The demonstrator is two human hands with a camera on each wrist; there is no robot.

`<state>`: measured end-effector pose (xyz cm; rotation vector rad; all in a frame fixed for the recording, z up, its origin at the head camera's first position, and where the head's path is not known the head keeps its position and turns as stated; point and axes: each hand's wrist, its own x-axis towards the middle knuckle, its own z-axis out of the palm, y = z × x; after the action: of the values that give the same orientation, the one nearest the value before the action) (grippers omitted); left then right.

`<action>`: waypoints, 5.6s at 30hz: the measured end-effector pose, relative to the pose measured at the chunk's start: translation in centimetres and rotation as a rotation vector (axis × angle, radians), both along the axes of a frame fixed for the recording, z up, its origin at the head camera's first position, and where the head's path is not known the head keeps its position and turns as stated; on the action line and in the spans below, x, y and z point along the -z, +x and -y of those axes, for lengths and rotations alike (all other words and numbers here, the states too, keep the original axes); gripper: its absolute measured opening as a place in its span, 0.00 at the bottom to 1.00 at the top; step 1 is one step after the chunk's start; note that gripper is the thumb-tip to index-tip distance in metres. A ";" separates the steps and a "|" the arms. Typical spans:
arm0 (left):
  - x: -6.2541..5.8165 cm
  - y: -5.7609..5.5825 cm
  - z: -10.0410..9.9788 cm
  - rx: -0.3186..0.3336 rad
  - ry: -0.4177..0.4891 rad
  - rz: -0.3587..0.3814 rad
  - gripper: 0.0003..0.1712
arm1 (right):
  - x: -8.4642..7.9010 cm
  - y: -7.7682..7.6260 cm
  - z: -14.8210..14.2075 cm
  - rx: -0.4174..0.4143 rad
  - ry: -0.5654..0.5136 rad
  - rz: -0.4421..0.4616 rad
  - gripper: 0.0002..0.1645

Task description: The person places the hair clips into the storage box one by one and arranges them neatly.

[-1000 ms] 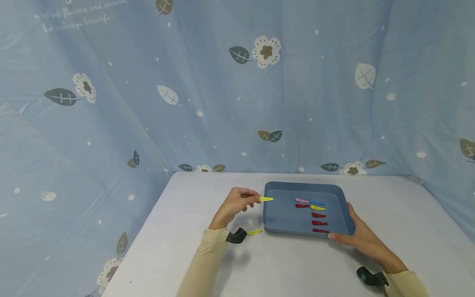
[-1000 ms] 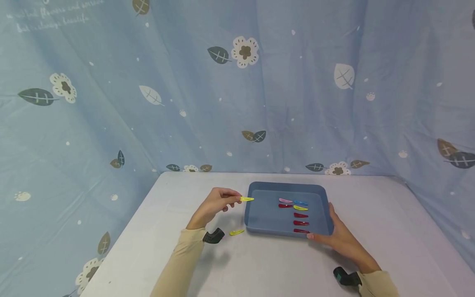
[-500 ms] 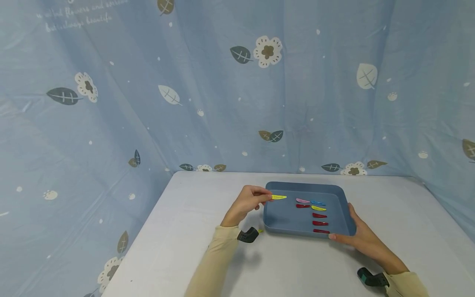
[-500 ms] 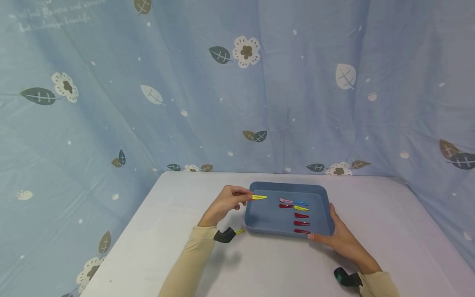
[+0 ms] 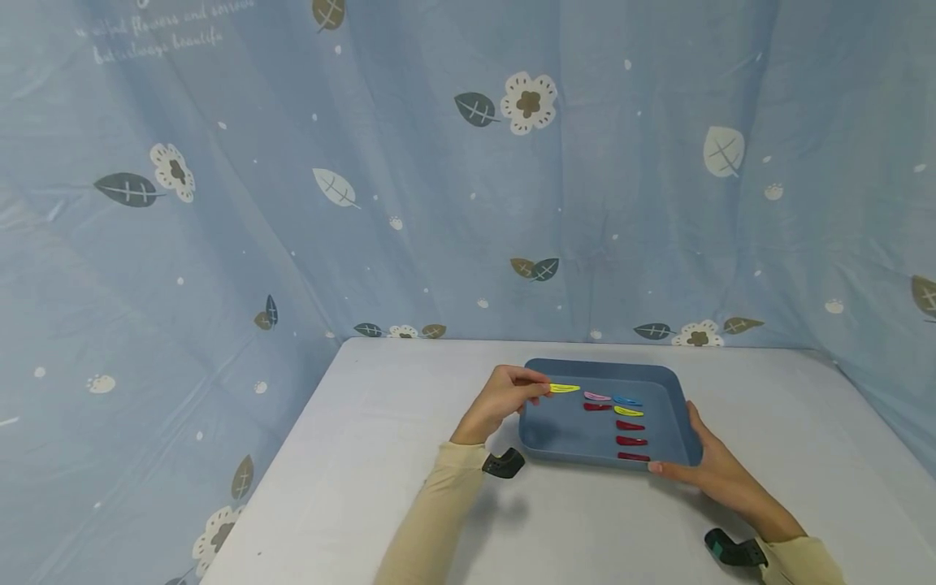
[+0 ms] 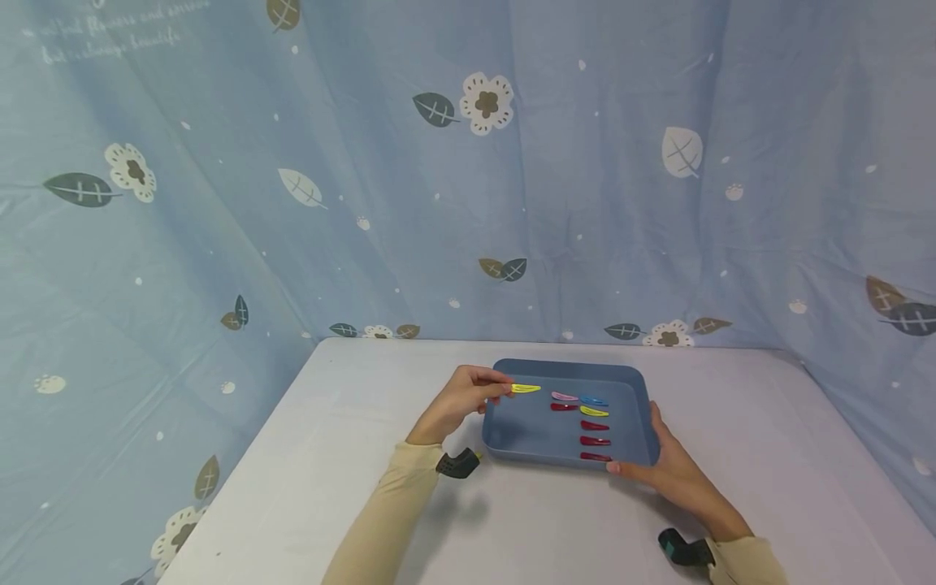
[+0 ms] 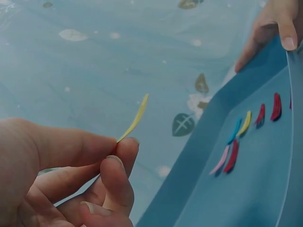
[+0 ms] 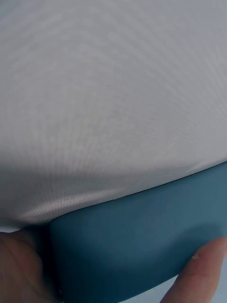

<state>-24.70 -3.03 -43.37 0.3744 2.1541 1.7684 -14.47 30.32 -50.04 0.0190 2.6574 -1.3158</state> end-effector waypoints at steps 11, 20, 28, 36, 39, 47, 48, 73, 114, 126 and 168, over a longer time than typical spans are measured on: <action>1.2 0.0 -1.9 -0.010 0.006 0.021 0.09 | 0.2 -0.1 0.1 0.008 0.002 0.014 0.82; 1.7 0.1 -2.9 0.005 -0.001 0.006 0.10 | 0.1 -0.1 0.0 0.005 0.006 0.009 0.81; 2.4 -0.1 -3.6 0.015 -0.010 0.003 0.10 | 0.1 -0.1 0.0 0.003 0.009 0.003 0.81; 3.2 -0.3 -4.4 -0.004 -0.017 0.010 0.10 | 0.2 -0.1 -0.1 0.005 -0.004 -0.001 0.81; 3.3 -0.3 -4.6 -0.011 -0.017 0.014 0.10 | 0.3 -0.1 -0.1 0.002 -0.002 -0.005 0.81; 3.7 -0.3 -5.6 -0.034 -0.042 0.021 0.08 | 0.3 -0.2 -0.2 0.000 0.003 -0.013 0.81; 3.8 -0.3 -5.7 -0.036 -0.043 0.023 0.08 | 0.2 -0.2 -0.2 0.000 0.003 -0.011 0.81; 5.2 -0.6 -6.7 -0.052 -0.158 0.011 0.05 | 0.2 0.0 0.0 0.003 -0.014 -0.016 0.81; 5.2 -0.2 -7.7 -0.069 -0.310 -0.095 0.03 | 0.2 0.0 -0.1 0.007 0.007 0.009 0.81; 5.2 -0.3 -7.8 -0.077 -0.315 -0.096 0.03 | 0.3 0.0 -0.2 0.002 -0.012 -0.012 0.81; 2.6 0.1 -4.6 0.000 -0.266 -0.150 0.07 | 0.4 0.2 -0.2 -0.001 -0.017 -0.033 0.82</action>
<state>-24.58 1.61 -45.98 0.4507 2.4544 1.4674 -14.25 30.56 -50.42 -0.0062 2.6723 -1.3502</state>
